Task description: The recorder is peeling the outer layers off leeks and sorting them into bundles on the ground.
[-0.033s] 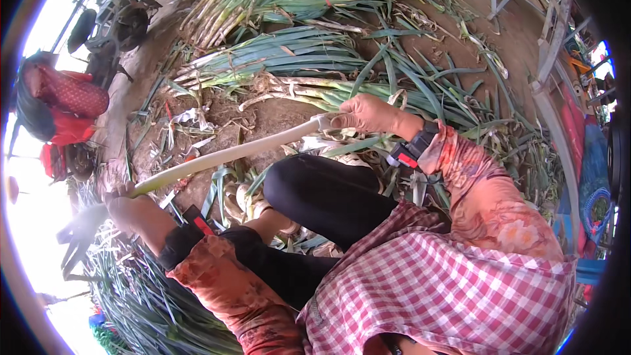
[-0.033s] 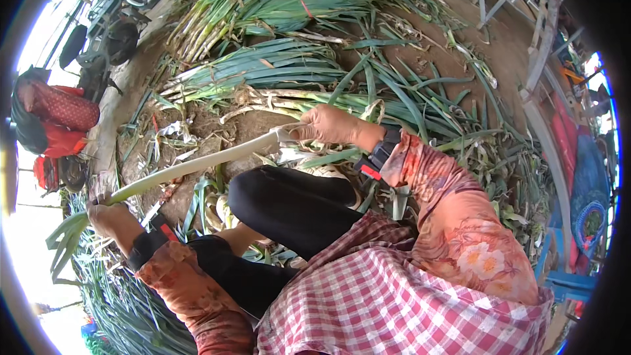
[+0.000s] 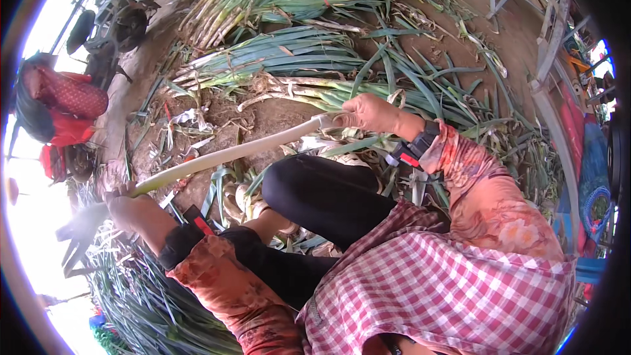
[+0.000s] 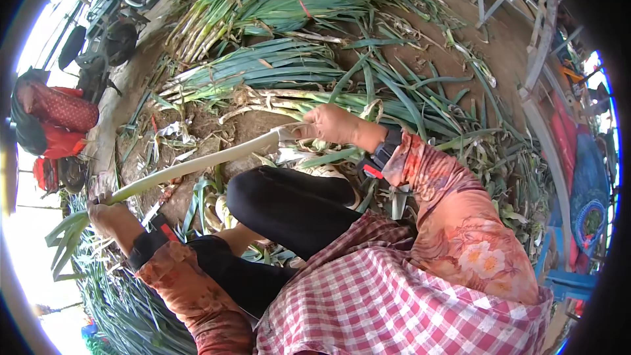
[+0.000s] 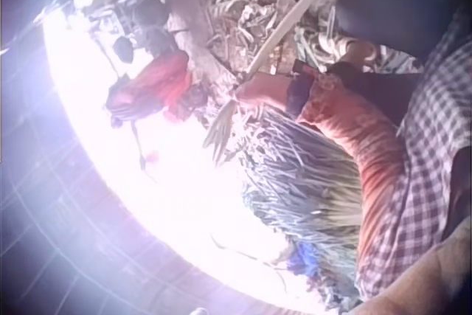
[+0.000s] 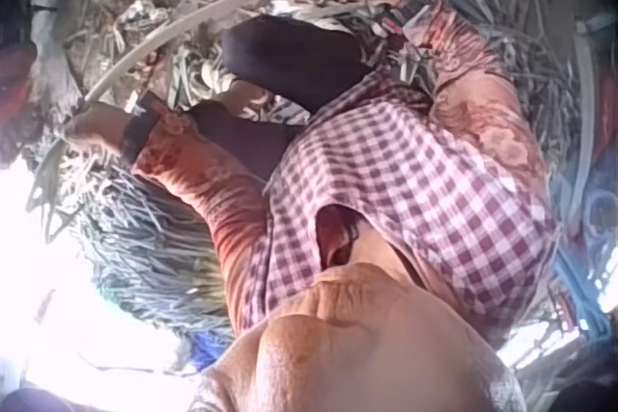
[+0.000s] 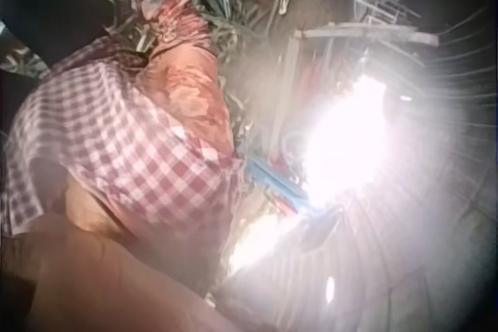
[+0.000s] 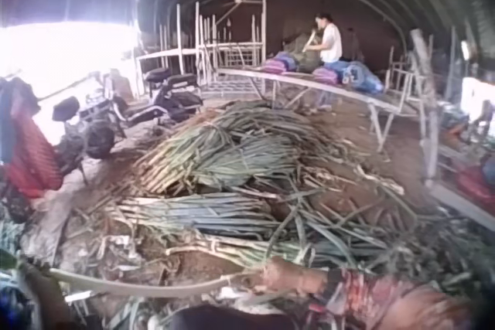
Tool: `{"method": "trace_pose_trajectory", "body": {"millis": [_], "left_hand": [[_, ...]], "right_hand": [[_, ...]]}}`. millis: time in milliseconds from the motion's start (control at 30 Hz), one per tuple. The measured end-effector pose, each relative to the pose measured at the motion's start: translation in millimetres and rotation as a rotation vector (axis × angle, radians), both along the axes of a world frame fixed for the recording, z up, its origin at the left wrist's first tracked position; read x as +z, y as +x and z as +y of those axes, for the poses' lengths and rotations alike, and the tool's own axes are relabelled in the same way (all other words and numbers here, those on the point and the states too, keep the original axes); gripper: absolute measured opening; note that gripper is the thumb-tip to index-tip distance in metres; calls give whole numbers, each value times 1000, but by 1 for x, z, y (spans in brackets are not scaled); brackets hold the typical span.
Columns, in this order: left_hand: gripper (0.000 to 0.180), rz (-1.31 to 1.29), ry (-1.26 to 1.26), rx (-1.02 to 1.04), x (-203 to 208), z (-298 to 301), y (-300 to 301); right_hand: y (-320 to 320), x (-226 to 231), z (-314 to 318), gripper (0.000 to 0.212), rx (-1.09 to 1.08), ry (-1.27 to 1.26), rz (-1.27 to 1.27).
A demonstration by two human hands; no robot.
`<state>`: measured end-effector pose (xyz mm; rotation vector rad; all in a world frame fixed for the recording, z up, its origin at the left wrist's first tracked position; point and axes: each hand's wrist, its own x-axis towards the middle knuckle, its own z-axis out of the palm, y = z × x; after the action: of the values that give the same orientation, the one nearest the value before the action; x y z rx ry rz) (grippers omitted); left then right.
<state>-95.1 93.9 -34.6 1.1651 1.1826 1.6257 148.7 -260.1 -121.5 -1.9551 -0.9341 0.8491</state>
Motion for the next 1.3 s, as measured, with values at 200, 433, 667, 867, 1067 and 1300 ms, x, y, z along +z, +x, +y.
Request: {"method": "trace_pose_trajectory", "body": {"millis": [200,433,667,867,1067,1300], "left_hand": [[9,1287,370,181,-12,64,-70],[5,158,255,-228,-10,55,-48],[12,-535,-48,-148,42,-25,13],[32,-125,-54,-290,18,-45,47],[38,706,468,-478,-20,-106,85],[24,216,-418,-1089,-52,-177,92]], "right_hand": [[62,-55,-189,25,-244,-721,-602],[31,6,-42,28,-258,-181,-560],[-77,37,60,39,296,299,-481],[-93,48,62,29,250,368,-350],[-86,69,70,23,53,402,-305],[-53,46,45,31,-116,162,-60]]}}
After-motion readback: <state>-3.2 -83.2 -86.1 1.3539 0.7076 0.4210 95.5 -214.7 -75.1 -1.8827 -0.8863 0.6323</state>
